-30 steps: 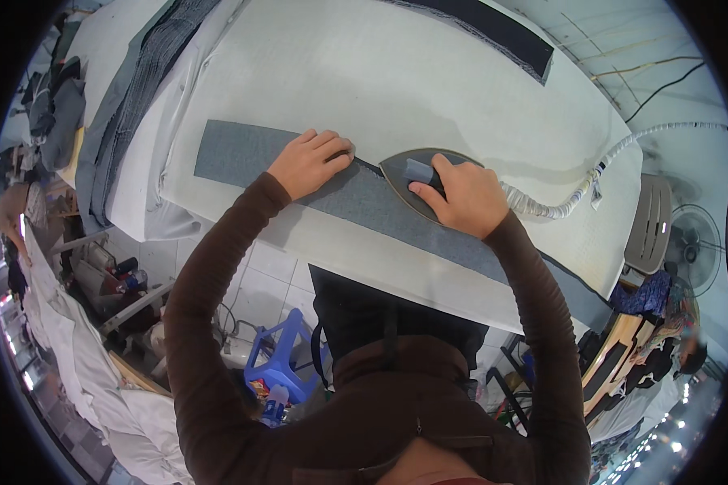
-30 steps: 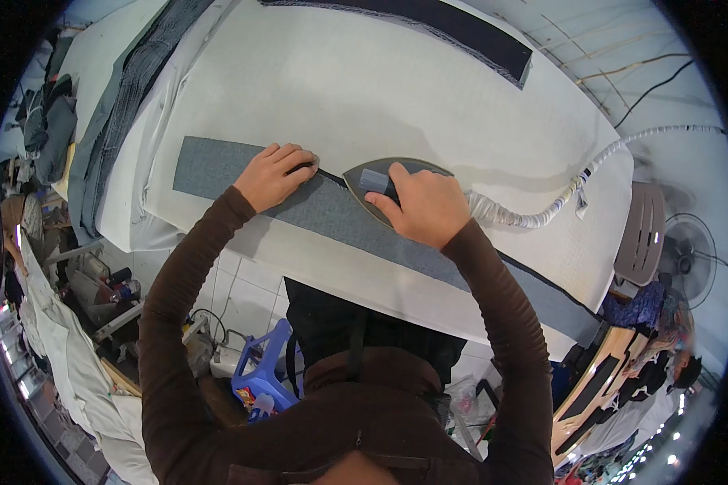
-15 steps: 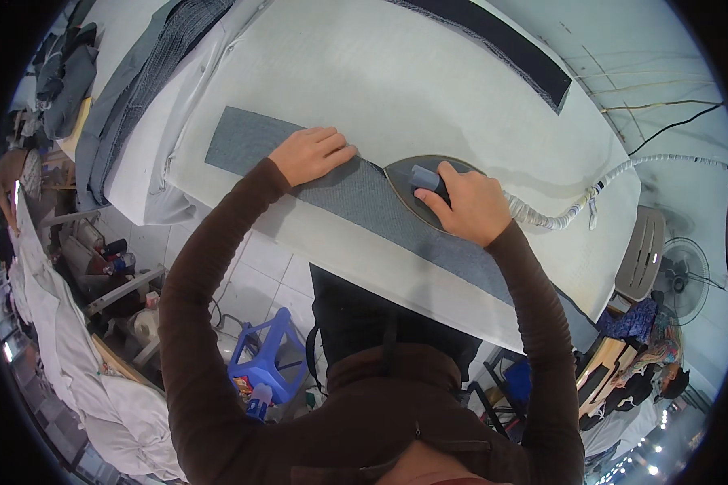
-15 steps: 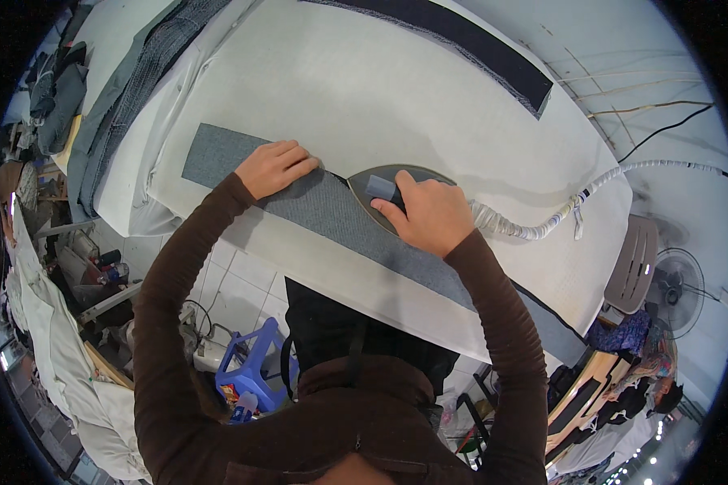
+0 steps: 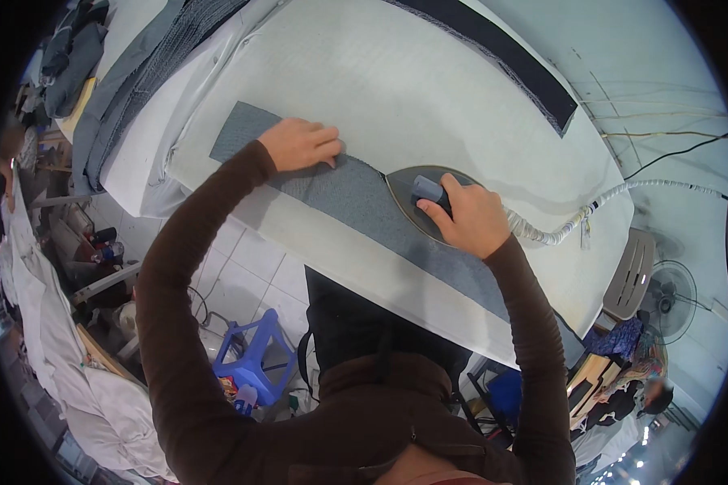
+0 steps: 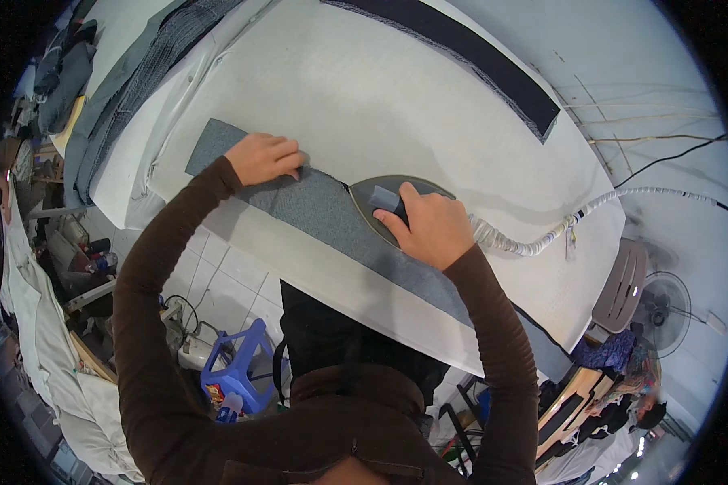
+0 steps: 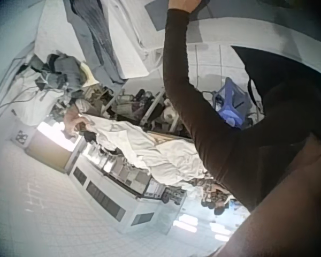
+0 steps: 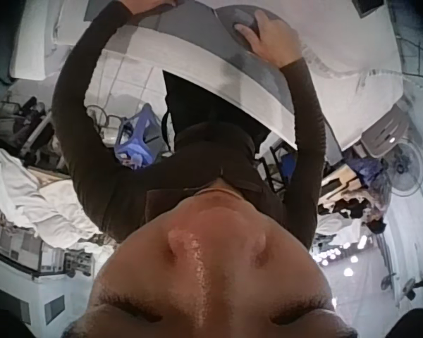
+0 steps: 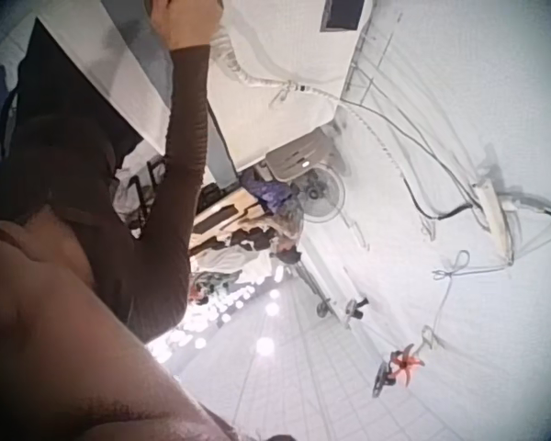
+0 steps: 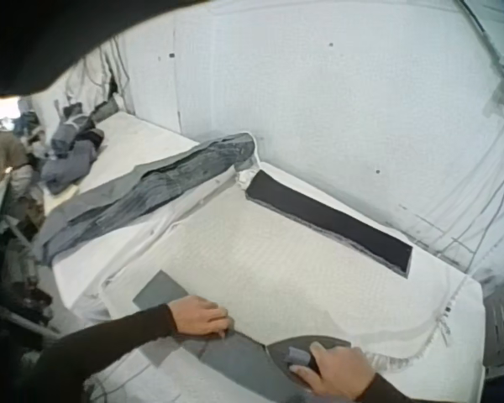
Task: The person irons several long strips of dark and light gray fabric on a white ironing board. They repeatedly fold the edges of the fabric strips, press them with a steam iron, and adjust the pieces to ensure the seams are flat. The person handles the fabric strips one at a time, moving them around the board to iron different sections.
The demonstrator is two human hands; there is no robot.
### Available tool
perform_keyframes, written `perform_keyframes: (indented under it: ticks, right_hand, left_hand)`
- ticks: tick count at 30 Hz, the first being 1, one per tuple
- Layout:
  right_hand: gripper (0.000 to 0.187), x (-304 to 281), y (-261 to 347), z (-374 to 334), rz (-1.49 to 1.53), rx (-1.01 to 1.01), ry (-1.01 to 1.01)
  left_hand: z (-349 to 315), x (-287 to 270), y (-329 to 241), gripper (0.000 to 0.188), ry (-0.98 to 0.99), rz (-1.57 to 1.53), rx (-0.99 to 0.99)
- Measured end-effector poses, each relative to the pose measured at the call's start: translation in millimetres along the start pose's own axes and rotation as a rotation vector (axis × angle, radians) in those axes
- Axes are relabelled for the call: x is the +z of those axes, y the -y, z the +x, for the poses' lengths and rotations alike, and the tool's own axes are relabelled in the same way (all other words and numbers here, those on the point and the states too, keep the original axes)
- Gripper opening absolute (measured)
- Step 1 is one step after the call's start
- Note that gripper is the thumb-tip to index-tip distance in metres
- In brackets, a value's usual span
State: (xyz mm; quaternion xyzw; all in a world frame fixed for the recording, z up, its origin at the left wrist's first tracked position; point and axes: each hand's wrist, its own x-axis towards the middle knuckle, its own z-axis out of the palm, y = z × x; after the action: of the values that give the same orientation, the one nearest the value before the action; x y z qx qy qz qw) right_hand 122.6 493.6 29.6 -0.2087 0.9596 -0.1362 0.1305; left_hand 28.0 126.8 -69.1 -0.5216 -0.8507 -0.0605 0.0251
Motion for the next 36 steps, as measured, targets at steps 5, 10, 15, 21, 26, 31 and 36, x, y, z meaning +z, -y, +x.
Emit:
perform_keyframes:
  ticks: [5,10,15,21,26,31,36]
  right_hand:
    - [0.05,4,-4,0,0.016,-0.005,-0.008]
    - [0.048,3,1,3,0.024,-0.033,-0.016]
    - [0.048,4,-2,-1,0.032,-0.013,-0.014]
    - [0.046,3,2,6,0.051,0.006,-0.011]
    - [0.047,2,7,14,0.046,-0.003,-0.006]
    - [0.046,4,5,12,0.048,-0.013,-0.015]
    - [0.047,3,6,12,0.047,0.008,0.011]
  left_hand:
    - [-25,-42,41,0.037,0.347,-0.152,-0.392]
    - [-103,-51,97,0.04,0.173,-0.146,-0.537]
    - [-75,-59,75,0.019,0.095,0.274,-0.862]
    - [-7,-7,-31,0.024,-0.369,-0.286,-0.588]
    - [-11,-13,-12,0.023,-0.19,-0.223,-0.423]
    - [-4,-10,-16,0.017,-0.194,-0.423,-0.327]
    - [1,2,-20,0.015,-0.258,-0.436,-0.227]
